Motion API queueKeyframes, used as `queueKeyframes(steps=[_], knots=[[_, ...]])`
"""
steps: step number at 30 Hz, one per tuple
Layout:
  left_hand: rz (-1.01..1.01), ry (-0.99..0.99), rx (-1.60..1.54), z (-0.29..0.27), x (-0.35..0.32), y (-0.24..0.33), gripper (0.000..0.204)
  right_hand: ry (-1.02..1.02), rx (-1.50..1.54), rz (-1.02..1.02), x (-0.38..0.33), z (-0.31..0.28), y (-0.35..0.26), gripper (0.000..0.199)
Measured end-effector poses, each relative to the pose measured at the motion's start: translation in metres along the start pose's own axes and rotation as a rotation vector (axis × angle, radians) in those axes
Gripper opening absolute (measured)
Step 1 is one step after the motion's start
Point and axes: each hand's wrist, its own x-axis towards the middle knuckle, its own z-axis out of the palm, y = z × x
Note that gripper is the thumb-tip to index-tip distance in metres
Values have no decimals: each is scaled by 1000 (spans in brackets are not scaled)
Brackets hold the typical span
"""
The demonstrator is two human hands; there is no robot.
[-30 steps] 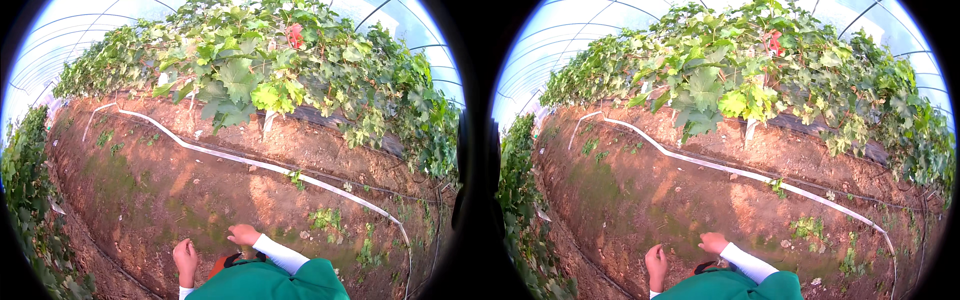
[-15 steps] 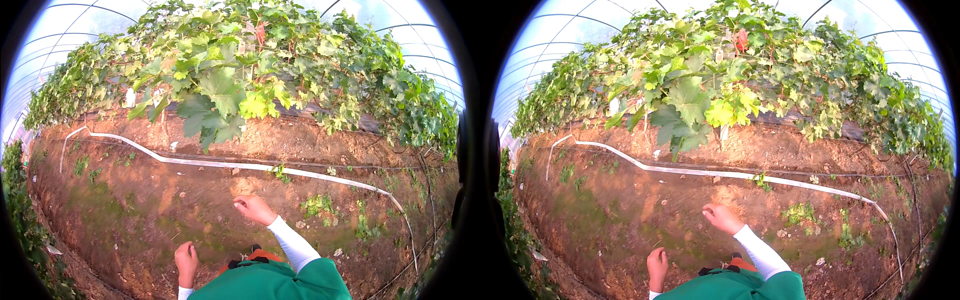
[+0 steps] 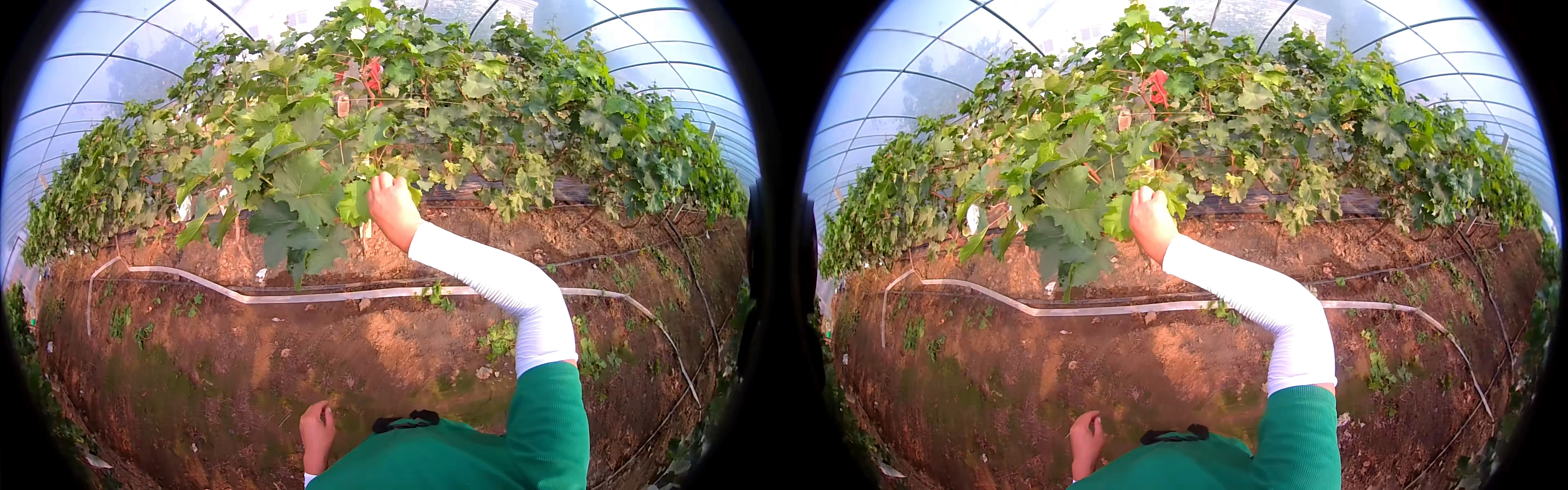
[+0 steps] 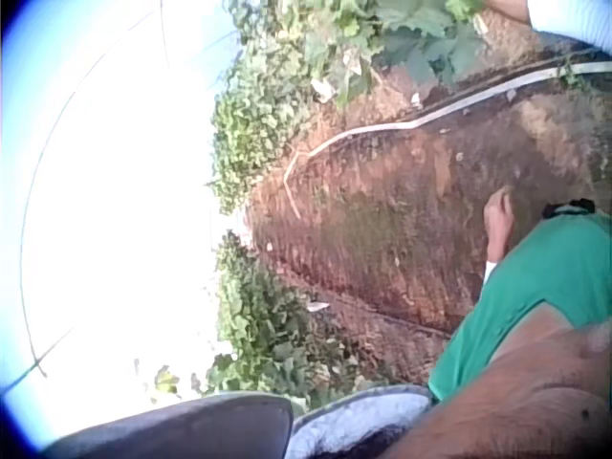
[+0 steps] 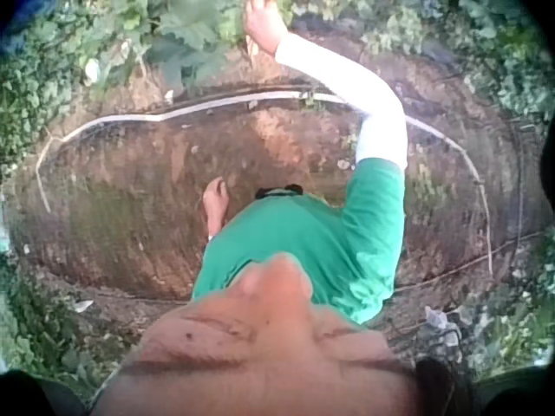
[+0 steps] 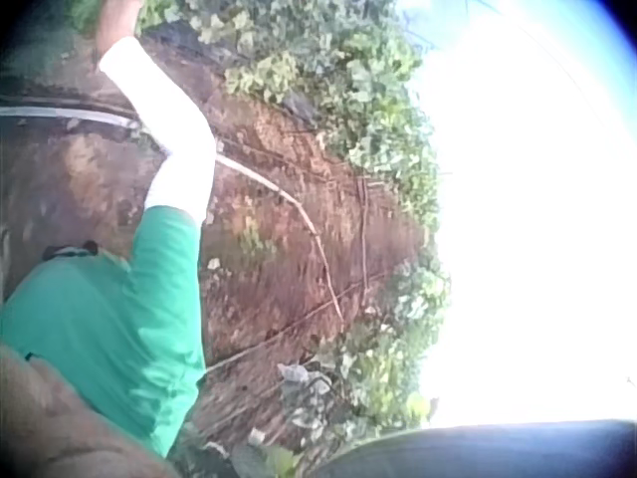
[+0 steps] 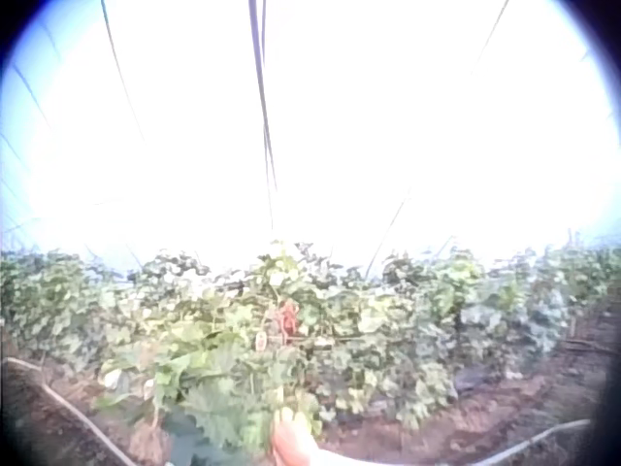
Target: The person walks along rows of grapevines in a greenhouse and repeatedly reaches up to pluck small leaves or shoots from the vines by hand. The removed plant material is dropped to the ground as the person continues down the row.
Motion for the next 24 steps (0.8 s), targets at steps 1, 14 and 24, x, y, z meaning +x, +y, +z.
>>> queueKeyframes(steps=[1,14,24], knots=[[4,-10,-2,1,2,0,18,-47,-26,-15,-5,0,0,19],[51,-207,17,-4,12,12,20,-22,426,43,-67,39,-32,18],[143,-227,38,2,-10,-9,18,228,564,319,-83,9,-43,21]])
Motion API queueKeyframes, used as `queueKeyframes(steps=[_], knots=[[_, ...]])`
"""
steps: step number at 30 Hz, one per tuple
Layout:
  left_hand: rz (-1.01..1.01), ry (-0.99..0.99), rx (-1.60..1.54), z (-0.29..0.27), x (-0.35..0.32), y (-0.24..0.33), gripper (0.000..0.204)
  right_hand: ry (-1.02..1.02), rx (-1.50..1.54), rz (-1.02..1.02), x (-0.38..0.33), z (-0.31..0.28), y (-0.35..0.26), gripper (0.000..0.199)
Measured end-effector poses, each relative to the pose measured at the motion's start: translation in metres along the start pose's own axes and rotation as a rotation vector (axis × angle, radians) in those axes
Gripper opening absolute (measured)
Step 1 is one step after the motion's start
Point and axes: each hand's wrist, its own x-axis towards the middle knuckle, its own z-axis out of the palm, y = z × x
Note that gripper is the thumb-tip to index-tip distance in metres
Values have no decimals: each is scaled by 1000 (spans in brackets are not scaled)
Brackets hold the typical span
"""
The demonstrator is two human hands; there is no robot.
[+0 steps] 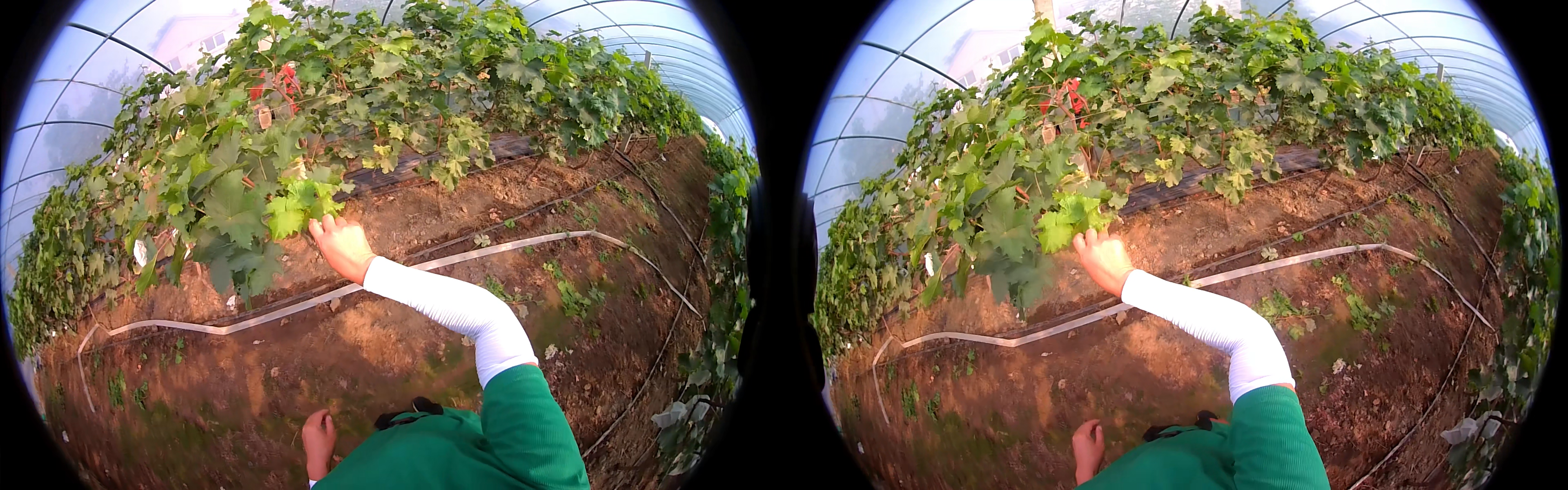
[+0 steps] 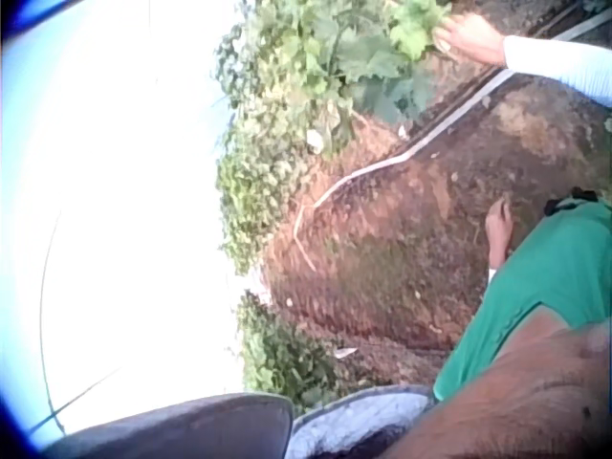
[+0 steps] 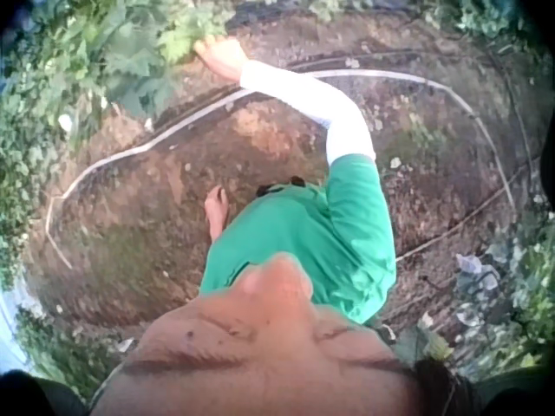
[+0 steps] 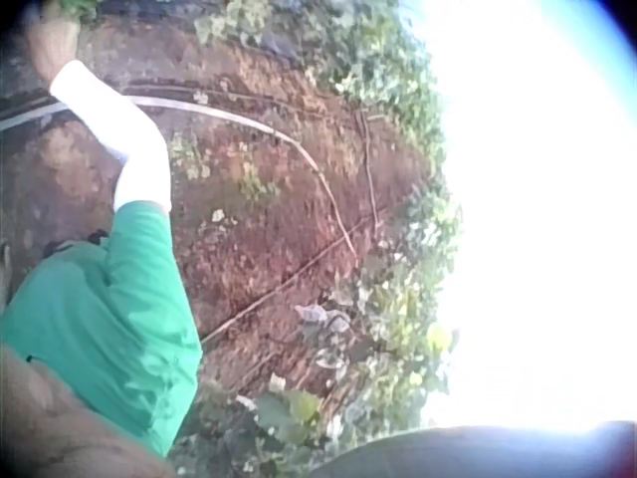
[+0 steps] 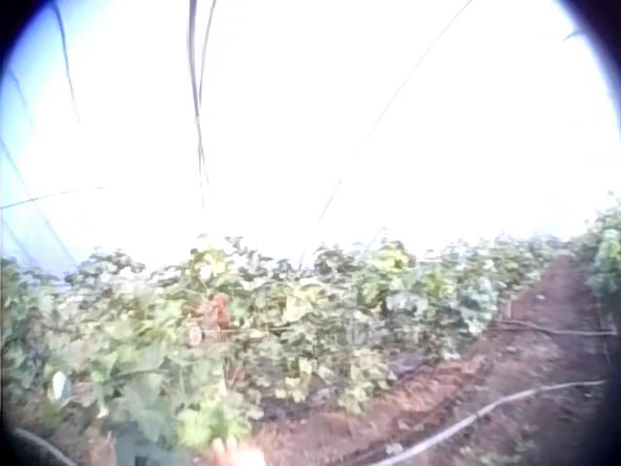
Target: The person walks along rows of grapevines in a greenhouse and repeatedly reaches up to pluck small leaves or shoots from the vines by hand. The removed plant material is dropped to the ground as the person continues down the row.
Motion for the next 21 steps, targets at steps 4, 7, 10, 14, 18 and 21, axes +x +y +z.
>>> queueKeyframes(steps=[4,7,10,14,18,21], knots=[[-23,-49,-46,6,-6,-2,18,-167,318,25,-75,-9,-18,27],[7,-42,-62,8,-8,-1,17,-374,513,200,-173,11,-45,42],[33,-23,-67,1,-10,2,16,-548,540,323,-250,14,-69,42],[60,-30,-43,-4,-14,-4,15,-799,649,334,-307,14,-85,31],[44,-49,-38,-14,-23,-4,16,-927,702,303,-326,13,-91,30],[41,-17,-49,-17,-36,-11,16,-971,626,320,-321,11,-99,30]])
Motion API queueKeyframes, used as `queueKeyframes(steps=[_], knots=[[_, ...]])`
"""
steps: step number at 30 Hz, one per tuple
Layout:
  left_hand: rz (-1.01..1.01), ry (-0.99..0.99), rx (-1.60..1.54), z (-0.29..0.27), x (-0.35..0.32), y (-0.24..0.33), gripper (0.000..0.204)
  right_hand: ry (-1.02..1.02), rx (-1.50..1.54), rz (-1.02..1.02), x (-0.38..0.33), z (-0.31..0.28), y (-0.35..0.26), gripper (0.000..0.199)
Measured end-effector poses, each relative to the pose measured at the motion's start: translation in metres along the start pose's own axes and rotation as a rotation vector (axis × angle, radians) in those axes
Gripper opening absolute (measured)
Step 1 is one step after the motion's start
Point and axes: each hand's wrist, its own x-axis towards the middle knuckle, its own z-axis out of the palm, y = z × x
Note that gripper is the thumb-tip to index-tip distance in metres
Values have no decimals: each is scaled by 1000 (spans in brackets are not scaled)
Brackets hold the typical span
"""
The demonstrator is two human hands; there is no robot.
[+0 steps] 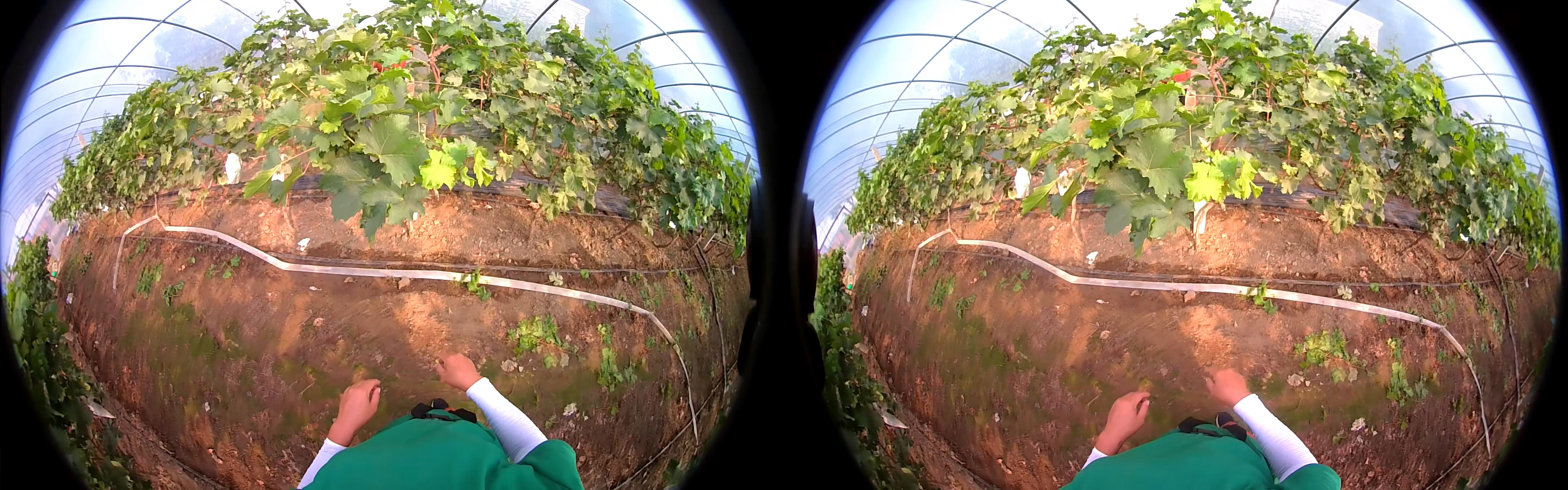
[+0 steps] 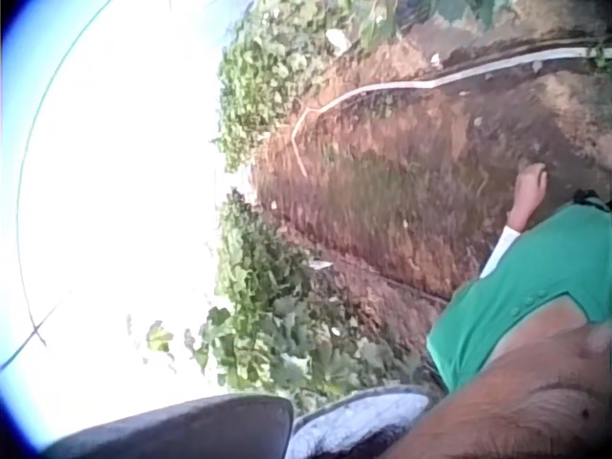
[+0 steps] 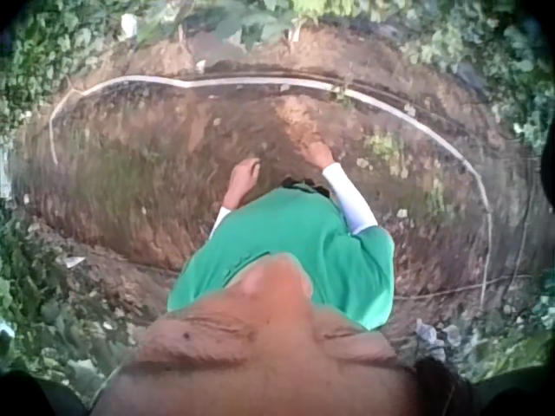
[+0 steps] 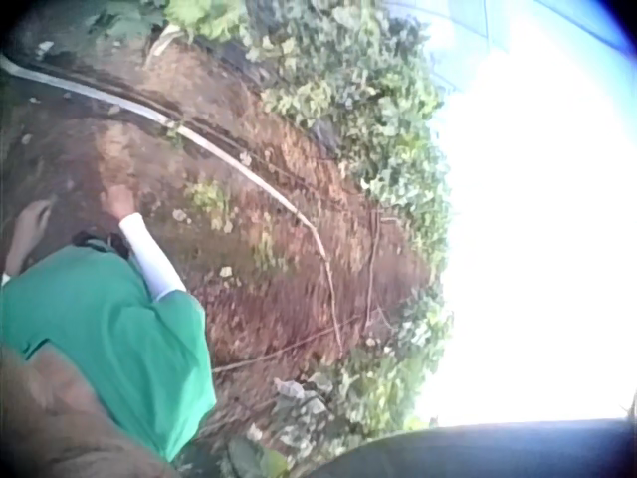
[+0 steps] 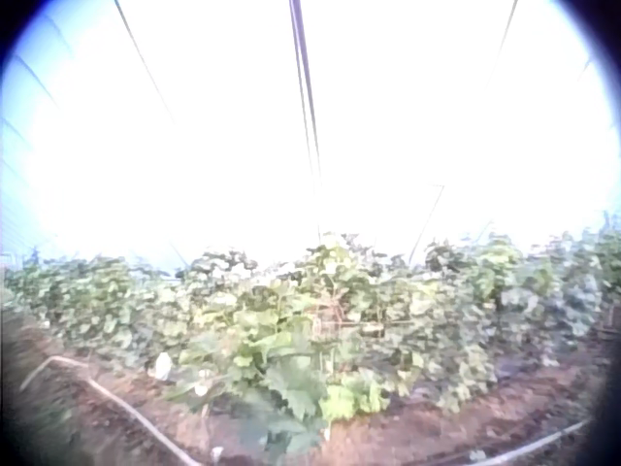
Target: The person walks along rows of grapevines in a greenhouse and repeatedly reaches up to pluck small leaves or shoots from the vines by hand. The removed plant material is dropped to the ground as the person continues down the row.
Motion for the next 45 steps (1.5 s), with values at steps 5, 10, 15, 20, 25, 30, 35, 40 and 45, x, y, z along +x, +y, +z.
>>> queueKeyframes(steps=[5,10,15,20,25,30,35,40,45], knots=[[-41,64,1,0,-30,-14,17,-53,-36,-13,5,4,-20,31],[-155,129,27,-11,-69,-24,18,-101,-15,-150,11,27,-47,35],[-297,202,15,-22,-100,-34,18,-209,49,-250,30,41,-85,37],[-372,257,42,-40,-107,-37,19,-429,458,-296,80,32,-138,37],[-398,310,70,-49,-108,-52,20,-350,1113,-345,162,-81,-259,38],[-506,377,62,-69,-107,-75,20,-228,1928,-618,261,-185,-349,42],[-642,413,129,-100,-102,-116,21,-346,2437,-641,343,-258,-389,39],[-583,475,203,-132,-81,-161,22,-472,2577,-617,401,-280,-381,29],[-575,486,197,-160,-43,-193,23,-356,2620,-481,384,-273,-383,28]])
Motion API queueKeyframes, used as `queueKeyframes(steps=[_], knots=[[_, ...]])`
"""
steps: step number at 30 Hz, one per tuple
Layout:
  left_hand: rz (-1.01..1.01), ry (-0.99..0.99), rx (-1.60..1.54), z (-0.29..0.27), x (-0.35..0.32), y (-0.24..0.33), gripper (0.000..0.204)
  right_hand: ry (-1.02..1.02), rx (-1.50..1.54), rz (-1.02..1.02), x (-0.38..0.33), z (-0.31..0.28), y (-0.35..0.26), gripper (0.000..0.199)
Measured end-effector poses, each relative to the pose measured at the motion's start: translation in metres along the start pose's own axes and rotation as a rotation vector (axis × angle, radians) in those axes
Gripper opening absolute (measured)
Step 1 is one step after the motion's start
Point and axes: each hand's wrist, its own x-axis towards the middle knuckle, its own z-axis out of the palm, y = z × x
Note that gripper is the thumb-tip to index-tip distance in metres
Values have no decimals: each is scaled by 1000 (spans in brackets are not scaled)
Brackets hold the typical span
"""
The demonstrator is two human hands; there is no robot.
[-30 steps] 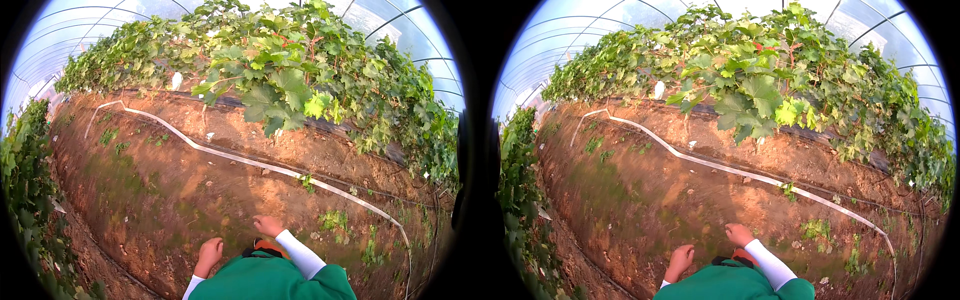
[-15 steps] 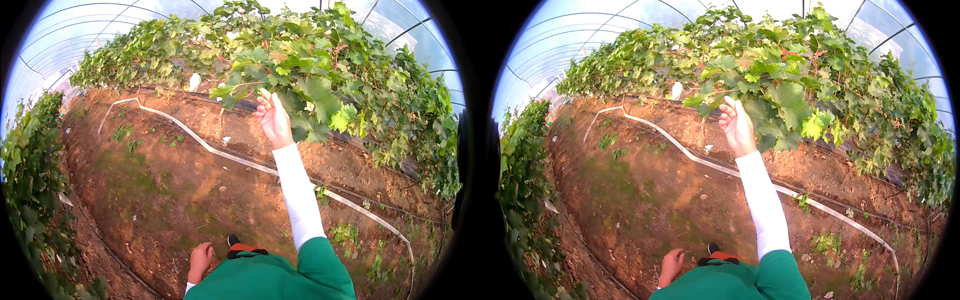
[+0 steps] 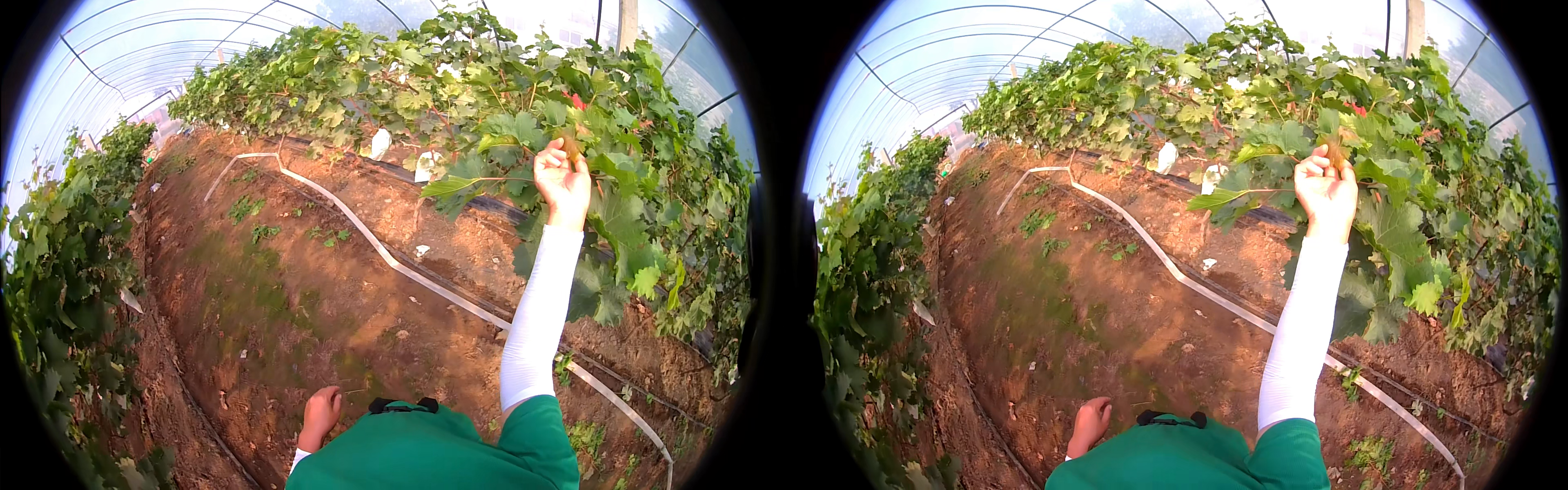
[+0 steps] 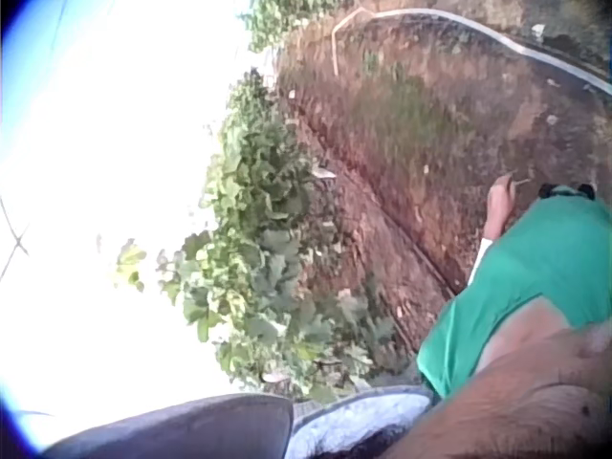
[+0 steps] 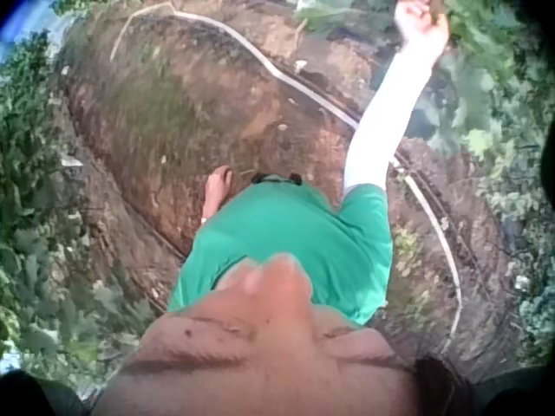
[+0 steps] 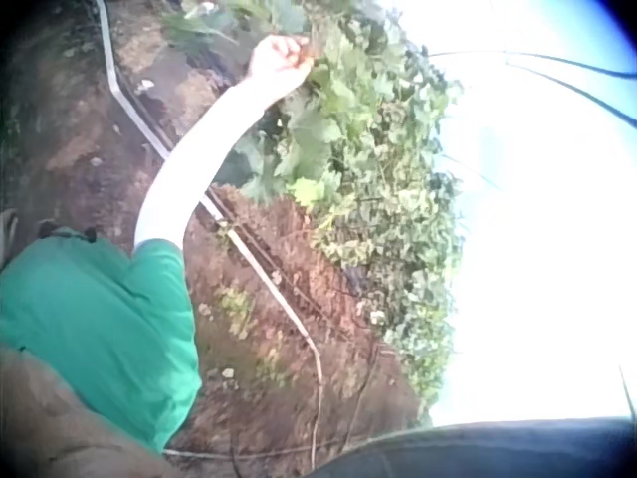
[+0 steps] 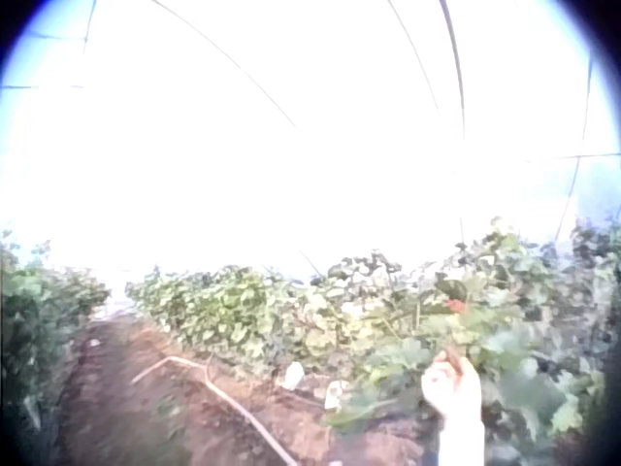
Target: The person walks along rows of grapevines in a greenhouse and repeatedly reaches up to pluck small leaves or shoots from the vines by hand. The removed plant material is dropped to the ground as the person continues down the row.
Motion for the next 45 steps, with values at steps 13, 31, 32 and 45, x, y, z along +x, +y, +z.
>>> queueKeyframes(steps=[13,31,32,45], knots=[[34,-171,-22,30,53,1,21,-208,-133,33,-41,-64,26,18],[181,-303,-7,35,115,17,20,17,-368,-249,-61,-76,31,19],[181,-315,-8,36,115,18,20,9,-401,-260,-63,-80,27,18],[165,-383,-39,39,114,3,22,56,-605,-274,-84,-85,-1,24]])
